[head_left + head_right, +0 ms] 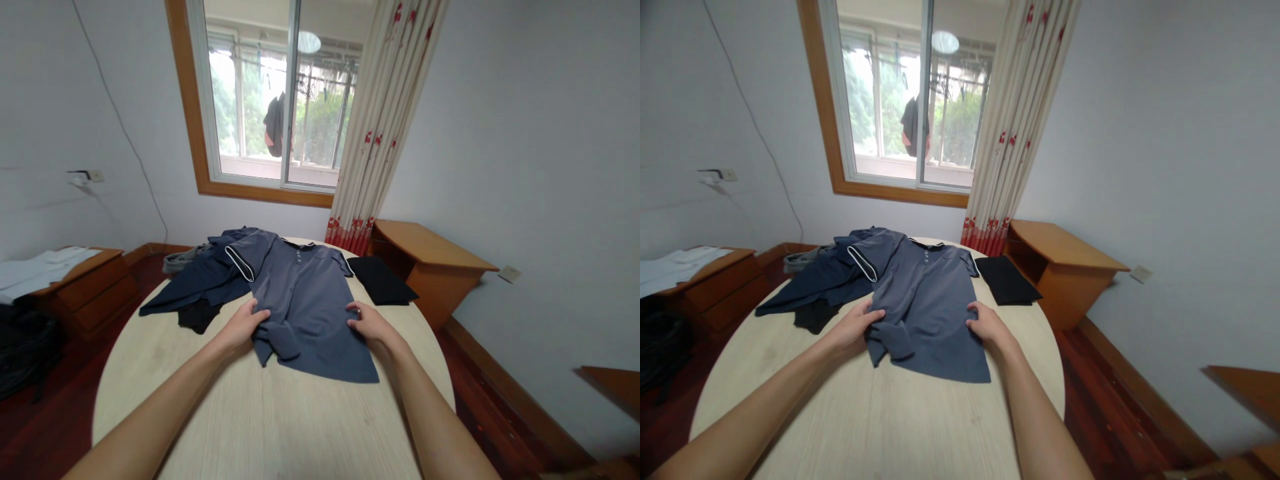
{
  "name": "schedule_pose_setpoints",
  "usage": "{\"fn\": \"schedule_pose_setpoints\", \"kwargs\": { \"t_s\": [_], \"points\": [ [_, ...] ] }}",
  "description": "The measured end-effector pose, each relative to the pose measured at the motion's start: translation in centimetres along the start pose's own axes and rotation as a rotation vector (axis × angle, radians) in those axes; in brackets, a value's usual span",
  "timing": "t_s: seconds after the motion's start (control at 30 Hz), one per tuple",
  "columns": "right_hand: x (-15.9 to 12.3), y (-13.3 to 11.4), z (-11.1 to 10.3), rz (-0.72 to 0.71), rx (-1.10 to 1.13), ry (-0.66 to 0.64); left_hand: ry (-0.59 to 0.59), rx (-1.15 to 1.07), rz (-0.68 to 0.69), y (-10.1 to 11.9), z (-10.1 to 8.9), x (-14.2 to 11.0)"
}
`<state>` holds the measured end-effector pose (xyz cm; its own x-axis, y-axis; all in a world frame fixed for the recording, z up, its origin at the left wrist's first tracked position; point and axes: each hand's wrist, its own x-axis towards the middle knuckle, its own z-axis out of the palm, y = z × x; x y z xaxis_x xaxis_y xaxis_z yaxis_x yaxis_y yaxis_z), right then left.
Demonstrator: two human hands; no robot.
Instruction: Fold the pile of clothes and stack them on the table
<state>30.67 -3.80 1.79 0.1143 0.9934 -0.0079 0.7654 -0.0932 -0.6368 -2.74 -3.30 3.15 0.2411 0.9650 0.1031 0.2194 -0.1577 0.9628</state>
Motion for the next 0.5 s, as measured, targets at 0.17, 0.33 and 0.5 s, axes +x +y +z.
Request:
{"fn": "schedule_pose_setpoints", "kwargs": {
  "t_s": [0.17,0.33,0.5],
  "points": [
    [-1.2,-1.1,0.2,-0.119,0.372,-0.284,-0.046,-0.317,-0.143,2.1,-2.4,-0.5],
    [-1.8,-1.4,-0.9,-0.148,0.457,-0.473,0.01,0.012,-0.095,2.6,-6.6,-0.5],
    [-1.8,-0.3,-4.3,-0.172,0.665,-0.116,0.497,0.321,0.162,3.1,-9.3,-0.4]
  ]
}}
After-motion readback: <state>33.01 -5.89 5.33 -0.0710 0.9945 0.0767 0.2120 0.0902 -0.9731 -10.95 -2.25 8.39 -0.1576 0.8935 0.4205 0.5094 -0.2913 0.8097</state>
